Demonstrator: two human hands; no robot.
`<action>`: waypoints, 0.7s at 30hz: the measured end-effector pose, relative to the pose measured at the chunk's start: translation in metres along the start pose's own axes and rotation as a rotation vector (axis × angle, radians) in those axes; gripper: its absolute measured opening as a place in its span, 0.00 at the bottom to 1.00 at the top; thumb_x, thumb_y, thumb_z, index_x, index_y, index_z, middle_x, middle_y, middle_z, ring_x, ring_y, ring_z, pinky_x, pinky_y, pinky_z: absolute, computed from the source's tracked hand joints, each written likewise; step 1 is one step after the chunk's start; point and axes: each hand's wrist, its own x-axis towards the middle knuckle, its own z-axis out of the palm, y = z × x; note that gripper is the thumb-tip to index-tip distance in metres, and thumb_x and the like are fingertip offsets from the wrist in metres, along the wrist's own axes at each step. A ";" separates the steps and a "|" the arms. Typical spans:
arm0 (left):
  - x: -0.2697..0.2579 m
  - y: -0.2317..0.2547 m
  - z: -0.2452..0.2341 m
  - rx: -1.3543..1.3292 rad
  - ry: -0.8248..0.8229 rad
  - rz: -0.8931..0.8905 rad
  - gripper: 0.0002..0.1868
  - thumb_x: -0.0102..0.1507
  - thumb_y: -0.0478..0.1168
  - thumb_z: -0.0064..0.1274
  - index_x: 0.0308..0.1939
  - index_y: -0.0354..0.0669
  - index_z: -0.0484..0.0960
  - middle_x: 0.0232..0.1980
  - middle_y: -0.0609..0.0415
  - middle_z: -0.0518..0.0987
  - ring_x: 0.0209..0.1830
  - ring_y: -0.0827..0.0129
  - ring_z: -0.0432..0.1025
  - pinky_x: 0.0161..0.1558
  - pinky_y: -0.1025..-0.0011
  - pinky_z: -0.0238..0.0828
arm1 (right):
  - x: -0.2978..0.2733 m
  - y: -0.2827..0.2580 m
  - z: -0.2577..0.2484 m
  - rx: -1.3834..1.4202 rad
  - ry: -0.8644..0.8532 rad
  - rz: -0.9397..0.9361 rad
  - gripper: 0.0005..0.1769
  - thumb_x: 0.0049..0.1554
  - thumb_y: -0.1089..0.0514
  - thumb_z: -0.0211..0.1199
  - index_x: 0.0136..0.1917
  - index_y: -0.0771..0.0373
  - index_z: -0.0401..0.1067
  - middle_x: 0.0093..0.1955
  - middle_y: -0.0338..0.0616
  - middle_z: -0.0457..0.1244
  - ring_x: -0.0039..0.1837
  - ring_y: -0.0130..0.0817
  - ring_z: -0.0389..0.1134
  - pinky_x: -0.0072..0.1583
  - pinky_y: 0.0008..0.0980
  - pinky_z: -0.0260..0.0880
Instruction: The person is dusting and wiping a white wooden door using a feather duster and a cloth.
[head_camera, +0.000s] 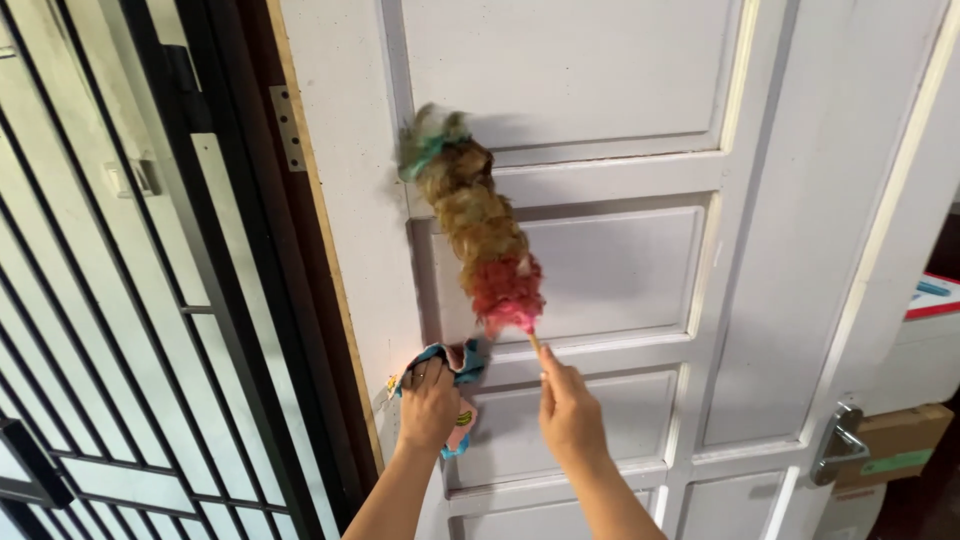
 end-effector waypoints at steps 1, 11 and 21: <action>0.001 0.000 -0.001 0.006 0.002 0.007 0.08 0.51 0.33 0.54 0.34 0.42 0.79 0.46 0.51 0.75 0.50 0.56 0.69 0.52 0.58 0.63 | 0.001 0.007 -0.003 -0.006 -0.016 0.062 0.27 0.57 0.67 0.60 0.70 0.57 0.69 0.51 0.50 0.70 0.49 0.41 0.74 0.49 0.37 0.77; 0.004 0.006 0.004 0.001 0.083 0.029 0.13 0.52 0.32 0.53 0.41 0.40 0.78 0.53 0.47 0.77 0.59 0.50 0.70 0.61 0.56 0.67 | -0.005 0.064 -0.017 -0.032 0.223 0.213 0.24 0.62 0.67 0.57 0.71 0.57 0.68 0.54 0.49 0.70 0.54 0.43 0.73 0.53 0.37 0.74; 0.062 0.035 -0.002 -0.081 0.275 -0.074 0.32 0.61 0.36 0.54 0.70 0.36 0.71 0.66 0.35 0.72 0.69 0.40 0.64 0.68 0.52 0.61 | 0.008 0.126 -0.066 -0.034 0.147 0.122 0.23 0.60 0.67 0.59 0.68 0.60 0.71 0.53 0.49 0.70 0.52 0.45 0.73 0.53 0.39 0.74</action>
